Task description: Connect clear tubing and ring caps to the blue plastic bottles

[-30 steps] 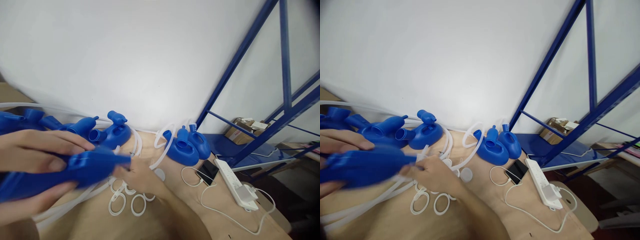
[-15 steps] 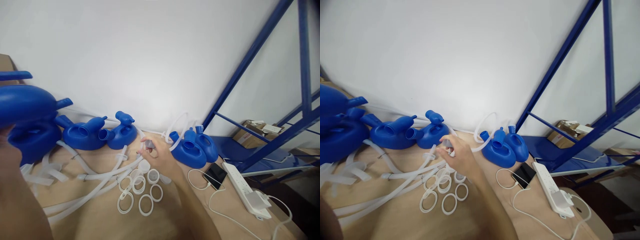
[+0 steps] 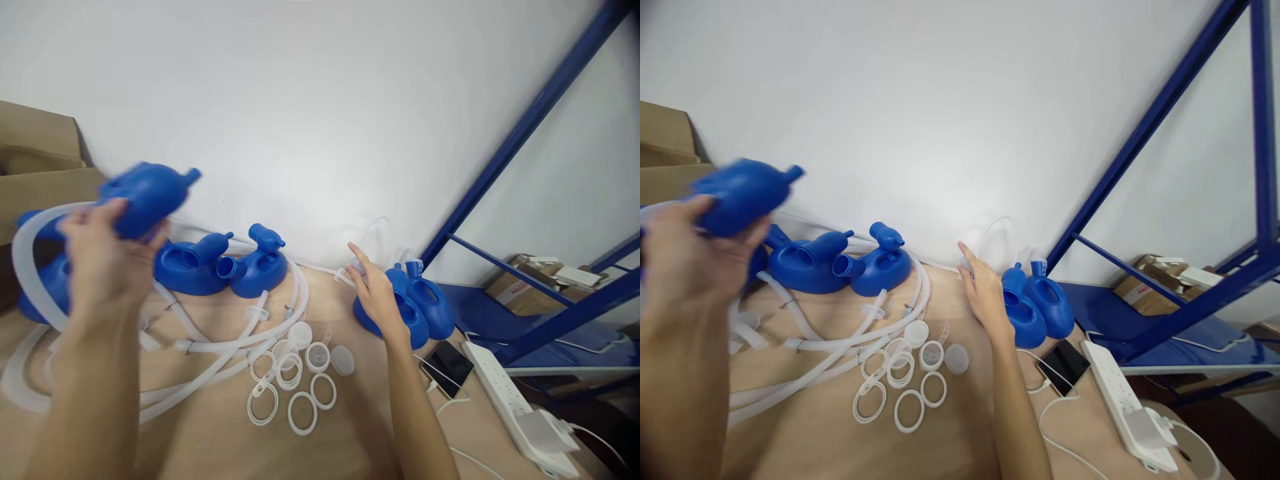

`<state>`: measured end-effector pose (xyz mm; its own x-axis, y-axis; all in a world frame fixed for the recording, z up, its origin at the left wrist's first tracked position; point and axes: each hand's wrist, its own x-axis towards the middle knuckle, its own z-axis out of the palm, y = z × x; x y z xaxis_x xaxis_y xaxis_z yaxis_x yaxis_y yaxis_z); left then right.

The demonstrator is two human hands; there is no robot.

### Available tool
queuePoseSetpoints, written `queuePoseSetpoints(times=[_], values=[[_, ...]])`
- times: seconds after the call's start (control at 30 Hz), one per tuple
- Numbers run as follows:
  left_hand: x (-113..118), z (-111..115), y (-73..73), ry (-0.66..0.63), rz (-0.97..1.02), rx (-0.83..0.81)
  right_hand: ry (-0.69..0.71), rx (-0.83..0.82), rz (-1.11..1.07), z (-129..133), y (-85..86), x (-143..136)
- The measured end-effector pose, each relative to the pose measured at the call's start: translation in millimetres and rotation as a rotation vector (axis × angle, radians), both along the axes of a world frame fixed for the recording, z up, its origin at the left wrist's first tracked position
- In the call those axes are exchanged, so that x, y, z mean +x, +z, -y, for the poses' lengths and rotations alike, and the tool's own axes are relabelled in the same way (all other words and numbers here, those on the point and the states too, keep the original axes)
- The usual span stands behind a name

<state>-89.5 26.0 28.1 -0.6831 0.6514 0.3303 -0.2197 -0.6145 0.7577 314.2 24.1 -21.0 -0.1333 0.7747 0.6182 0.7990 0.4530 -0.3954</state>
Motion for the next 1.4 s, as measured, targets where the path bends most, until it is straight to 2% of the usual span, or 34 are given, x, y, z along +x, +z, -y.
queuePoseSetpoints(times=[0.07, 0.17, 0.23, 0.33, 0.4, 0.47, 0.57, 0.67, 0.83, 0.9, 1.03, 1.23, 1.4], values=[[51.1, -1.0, 5.4, -0.213, 0.064, -0.080, -0.096, -0.053, 0.015, -1.3, -0.2, 2.6], [117.2, 3.6, -3.2, -0.645, -0.048, -0.300, -0.132, -0.105, 0.025, -2.8, -1.6, 5.6], [145.4, 9.4, -13.7, -0.830, -0.198, -0.372, -0.047, -0.126, 0.053, -3.4, -3.2, 7.9], [161.7, 16.3, -24.3, -0.936, -0.370, -0.366, 0.036, -0.141, 0.182, -2.4, -6.6, 7.1], [158.5, 17.2, -25.3, -0.927, -0.446, -0.354, -0.069, -0.122, 0.321, -1.0, -10.3, 0.3], [148.2, 15.2, -22.3, -0.867, -0.486, -0.356, -0.259, -0.116, 0.440, -0.3, -15.2, -10.5], [127.5, 9.8, -14.7, -0.752, -0.483, -0.365, -0.466, -0.219, 0.479, -2.6, -22.7, -25.4], [107.7, 6.4, -7.6, -0.649, -0.428, -0.349, -0.511, -0.343, 0.453, -6.7, -26.7, -29.7], [85.8, 7.0, 0.6, -0.554, -0.351, -0.348, -0.564, -0.423, 0.449, -10.0, -25.5, -24.2], [81.9, 6.7, 2.0, -0.536, -0.345, -0.350, -0.542, -0.397, 0.446, -8.8, -24.3, -25.0], [82.6, 3.9, 0.1, -0.530, -0.365, -0.361, -0.436, -0.245, 0.413, -0.9, -20.2, -37.7], [96.6, 4.2, -4.8, -0.564, -0.471, -0.379, -0.102, -0.056, 0.425, 9.6, -17.0, -61.6], [99.7, 6.7, -4.4, -0.568, -0.483, -0.367, 0.084, -0.020, 0.390, 9.9, -17.5, -57.3]])
